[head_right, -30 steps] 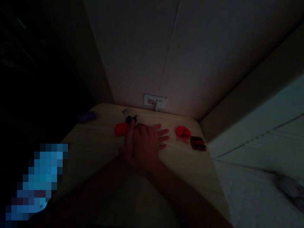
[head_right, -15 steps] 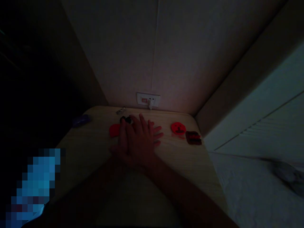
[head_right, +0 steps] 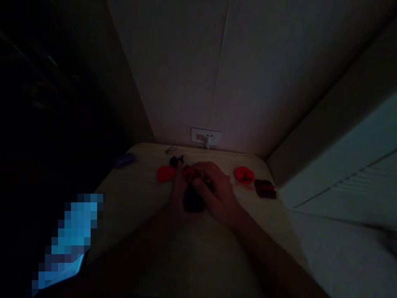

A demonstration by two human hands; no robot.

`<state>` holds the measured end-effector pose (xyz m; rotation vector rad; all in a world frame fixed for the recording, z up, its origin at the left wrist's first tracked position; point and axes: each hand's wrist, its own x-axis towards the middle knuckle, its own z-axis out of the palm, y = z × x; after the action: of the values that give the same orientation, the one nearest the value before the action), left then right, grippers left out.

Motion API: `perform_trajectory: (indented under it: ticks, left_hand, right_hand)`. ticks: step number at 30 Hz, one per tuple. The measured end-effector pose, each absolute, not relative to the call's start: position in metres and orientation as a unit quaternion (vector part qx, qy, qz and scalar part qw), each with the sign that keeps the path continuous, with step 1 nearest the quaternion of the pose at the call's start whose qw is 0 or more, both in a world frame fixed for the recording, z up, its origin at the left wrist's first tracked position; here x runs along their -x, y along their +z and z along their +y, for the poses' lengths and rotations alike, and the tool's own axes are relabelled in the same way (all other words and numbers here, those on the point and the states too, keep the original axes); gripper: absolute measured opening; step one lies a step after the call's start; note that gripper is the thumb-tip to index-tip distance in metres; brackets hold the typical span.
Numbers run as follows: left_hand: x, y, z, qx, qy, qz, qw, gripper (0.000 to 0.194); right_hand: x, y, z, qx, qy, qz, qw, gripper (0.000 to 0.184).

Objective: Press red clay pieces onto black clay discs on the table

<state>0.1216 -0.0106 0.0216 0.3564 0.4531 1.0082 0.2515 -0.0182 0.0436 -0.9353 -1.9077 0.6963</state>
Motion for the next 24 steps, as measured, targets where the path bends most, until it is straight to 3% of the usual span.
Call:
perform_trajectory:
  ticks: [3, 8, 14, 16, 20, 24]
  left_hand:
    - [-0.126, 0.020, -0.010, -0.070, 0.374, 0.133, 0.915, 0.078]
    - [-0.128, 0.018, -0.007, -0.046, 0.352, 0.154, 0.922, 0.086]
    - [-0.135, 0.013, -0.011, -0.106, 0.432, 0.210, 0.871, 0.078]
    - [-0.143, 0.008, -0.014, -0.178, 0.459, 0.229, 0.840, 0.067]
    - [-0.155, -0.003, -0.018, -0.290, 0.499, 0.295, 0.761, 0.061]
    - [-0.150, -0.007, -0.015, -0.324, 0.520, 0.335, 0.716, 0.057]
  right_hand:
    - [-0.272, 0.045, -0.023, 0.396, 0.237, -0.798, 0.387, 0.025]
    - [-0.279, 0.028, -0.027, 0.419, 0.307, -0.735, 0.436, 0.010]
    - [-0.294, 0.020, -0.018, 0.503, 0.340, -0.589, 0.533, 0.021]
    - [-0.302, 0.018, -0.013, 0.542, 0.323, -0.526, 0.571, 0.024]
    - [-0.308, 0.012, -0.007, 0.563, 0.349, -0.482, 0.573, 0.030]
    - [-0.303, 0.011, -0.008, 0.542, 0.459, -0.441, 0.549, 0.039]
